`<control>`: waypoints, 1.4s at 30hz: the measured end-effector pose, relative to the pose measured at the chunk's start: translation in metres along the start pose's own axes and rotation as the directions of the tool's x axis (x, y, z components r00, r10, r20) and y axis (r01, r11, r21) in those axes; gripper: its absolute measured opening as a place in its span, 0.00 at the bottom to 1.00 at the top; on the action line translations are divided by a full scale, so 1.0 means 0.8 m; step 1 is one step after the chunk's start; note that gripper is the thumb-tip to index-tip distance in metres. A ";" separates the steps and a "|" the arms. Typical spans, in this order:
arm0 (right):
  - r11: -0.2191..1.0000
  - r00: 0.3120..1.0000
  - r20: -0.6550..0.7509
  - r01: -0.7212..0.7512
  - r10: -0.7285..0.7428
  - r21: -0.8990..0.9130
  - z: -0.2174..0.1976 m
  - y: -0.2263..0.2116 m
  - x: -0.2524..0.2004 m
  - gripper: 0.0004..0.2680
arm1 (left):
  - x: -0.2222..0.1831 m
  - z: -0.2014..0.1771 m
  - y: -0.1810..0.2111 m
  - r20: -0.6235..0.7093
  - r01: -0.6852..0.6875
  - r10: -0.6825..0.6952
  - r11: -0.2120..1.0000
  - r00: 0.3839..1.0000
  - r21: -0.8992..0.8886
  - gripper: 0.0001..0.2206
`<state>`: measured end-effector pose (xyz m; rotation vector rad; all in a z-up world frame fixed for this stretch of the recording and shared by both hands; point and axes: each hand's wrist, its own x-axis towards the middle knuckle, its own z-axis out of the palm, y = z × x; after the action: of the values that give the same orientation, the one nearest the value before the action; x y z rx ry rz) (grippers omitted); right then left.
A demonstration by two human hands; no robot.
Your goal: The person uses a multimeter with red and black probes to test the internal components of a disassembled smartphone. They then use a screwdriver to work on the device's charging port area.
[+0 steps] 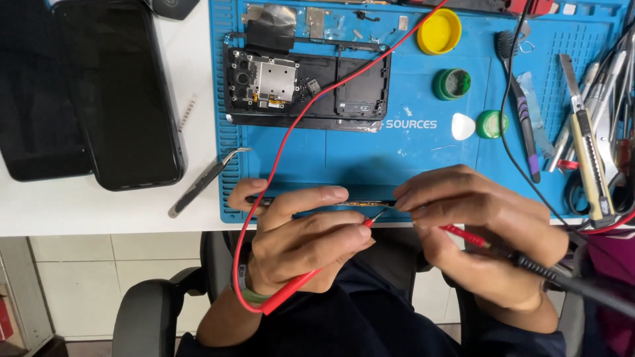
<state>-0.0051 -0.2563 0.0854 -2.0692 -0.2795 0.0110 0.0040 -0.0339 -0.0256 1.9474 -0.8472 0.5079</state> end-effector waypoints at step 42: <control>0.985 0.965 -0.225 0.108 -0.136 -0.134 0.039 0.014 0.006 0.06 | 0.011 -0.010 -0.005 0.044 -0.071 0.067 0.991 0.997 0.113 0.04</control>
<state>-0.0025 -0.2341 0.0609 -2.1448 -0.2672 -0.3306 0.0133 -0.0284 -0.0183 2.0440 -0.9317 0.5706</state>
